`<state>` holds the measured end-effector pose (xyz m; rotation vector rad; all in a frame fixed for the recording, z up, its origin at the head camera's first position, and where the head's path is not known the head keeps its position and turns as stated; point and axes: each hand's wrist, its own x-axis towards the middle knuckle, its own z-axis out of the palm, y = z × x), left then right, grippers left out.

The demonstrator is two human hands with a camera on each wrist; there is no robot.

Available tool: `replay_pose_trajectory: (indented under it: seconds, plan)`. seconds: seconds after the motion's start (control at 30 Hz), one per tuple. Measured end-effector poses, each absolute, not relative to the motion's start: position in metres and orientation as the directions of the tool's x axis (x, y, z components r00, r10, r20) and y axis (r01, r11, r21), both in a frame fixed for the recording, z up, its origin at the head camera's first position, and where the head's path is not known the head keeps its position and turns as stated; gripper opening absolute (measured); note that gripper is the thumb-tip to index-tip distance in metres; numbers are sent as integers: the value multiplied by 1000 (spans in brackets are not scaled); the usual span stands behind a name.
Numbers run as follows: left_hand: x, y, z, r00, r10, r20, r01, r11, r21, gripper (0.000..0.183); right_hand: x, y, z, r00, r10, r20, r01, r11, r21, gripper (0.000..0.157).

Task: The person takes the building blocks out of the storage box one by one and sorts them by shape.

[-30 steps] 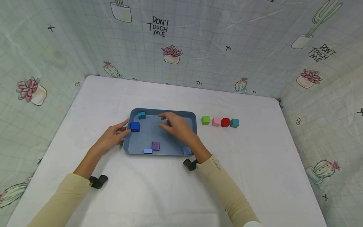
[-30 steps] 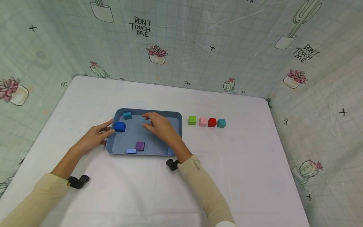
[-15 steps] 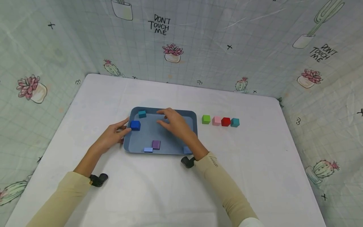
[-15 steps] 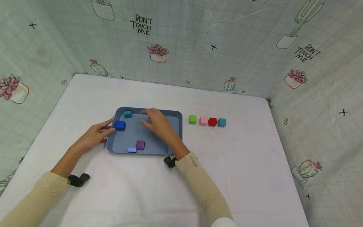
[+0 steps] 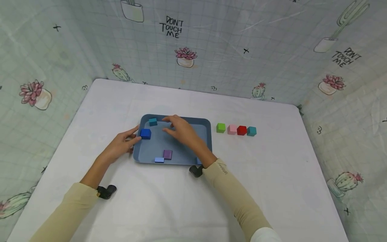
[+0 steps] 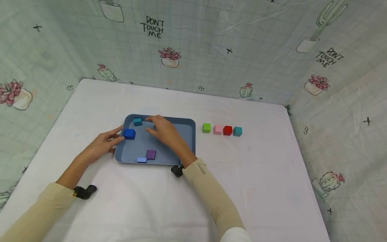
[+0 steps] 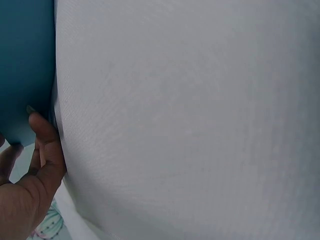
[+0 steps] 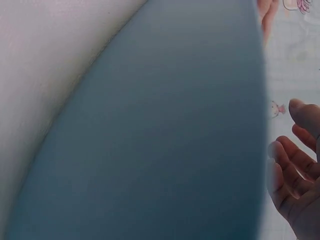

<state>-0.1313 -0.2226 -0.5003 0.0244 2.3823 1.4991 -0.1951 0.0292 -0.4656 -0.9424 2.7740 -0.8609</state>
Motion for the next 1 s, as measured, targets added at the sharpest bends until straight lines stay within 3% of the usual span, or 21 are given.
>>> replay_pose_trajectory:
  seconds: [0.83,1.0]
  plan:
    - [-132,-223,-499,-946,195,-258,-152,435,887,64,-207,14,-449,-767,-628,132,-610,650,-454,39]
    - [-131,-223,-497,-946,197,-258,-154,427,891,64,-209,7,-449,-733,-675,84,-640,642,-421,40]
